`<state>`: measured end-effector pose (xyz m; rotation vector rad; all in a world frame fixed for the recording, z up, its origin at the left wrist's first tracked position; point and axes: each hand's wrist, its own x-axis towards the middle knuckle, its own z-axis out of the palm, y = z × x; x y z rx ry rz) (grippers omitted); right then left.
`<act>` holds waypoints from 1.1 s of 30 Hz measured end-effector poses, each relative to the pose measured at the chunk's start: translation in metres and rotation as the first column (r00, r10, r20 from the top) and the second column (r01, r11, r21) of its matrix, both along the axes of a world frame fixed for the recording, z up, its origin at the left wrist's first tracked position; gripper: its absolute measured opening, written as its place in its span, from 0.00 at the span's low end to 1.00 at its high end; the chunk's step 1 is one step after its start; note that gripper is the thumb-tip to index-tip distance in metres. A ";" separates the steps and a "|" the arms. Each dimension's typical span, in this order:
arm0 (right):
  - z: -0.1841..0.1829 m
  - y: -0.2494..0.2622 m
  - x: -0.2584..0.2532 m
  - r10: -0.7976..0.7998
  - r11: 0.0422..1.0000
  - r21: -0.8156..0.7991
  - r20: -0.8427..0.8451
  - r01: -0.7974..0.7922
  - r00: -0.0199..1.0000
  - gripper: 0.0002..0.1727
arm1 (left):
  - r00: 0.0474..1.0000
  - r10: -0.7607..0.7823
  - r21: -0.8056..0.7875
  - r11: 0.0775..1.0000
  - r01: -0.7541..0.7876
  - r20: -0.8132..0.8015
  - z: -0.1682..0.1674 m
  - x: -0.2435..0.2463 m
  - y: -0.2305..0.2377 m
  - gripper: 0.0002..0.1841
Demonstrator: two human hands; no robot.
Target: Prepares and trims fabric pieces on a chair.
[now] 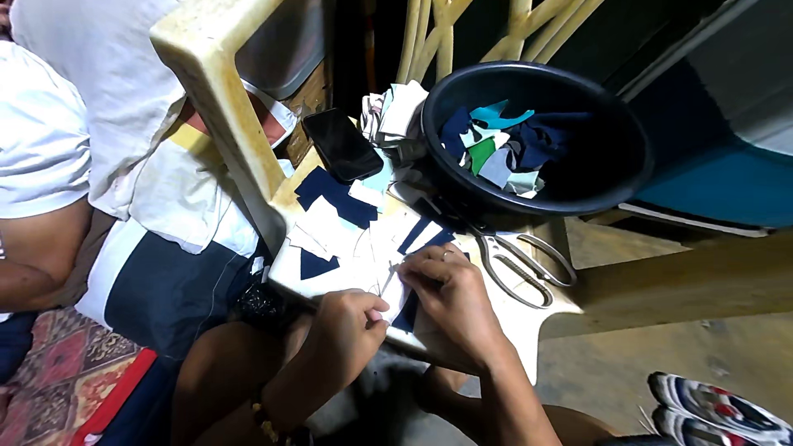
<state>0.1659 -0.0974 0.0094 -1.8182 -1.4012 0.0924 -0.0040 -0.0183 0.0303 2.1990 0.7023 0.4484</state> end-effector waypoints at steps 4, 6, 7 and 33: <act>-0.001 0.000 0.000 0.005 1.000 -0.003 0.014 -0.005 1.000 0.08 | 0.999 -0.017 0.003 1.000 0.017 -0.031 0.000 -0.001 0.001 0.09; -0.003 0.001 0.001 0.012 1.000 -0.014 0.012 -0.012 1.000 0.08 | 0.998 -0.034 0.008 0.999 0.035 -0.049 0.001 -0.001 0.002 0.09; -0.003 0.001 0.001 0.012 1.000 -0.019 0.013 -0.012 1.000 0.08 | 0.997 -0.044 0.006 0.999 0.045 -0.060 0.002 -0.002 0.003 0.09; -0.002 0.001 0.003 0.012 1.000 0.008 0.014 -0.012 1.000 0.07 | 0.965 -0.258 0.626 0.747 0.225 -0.038 -0.014 -0.004 0.007 0.07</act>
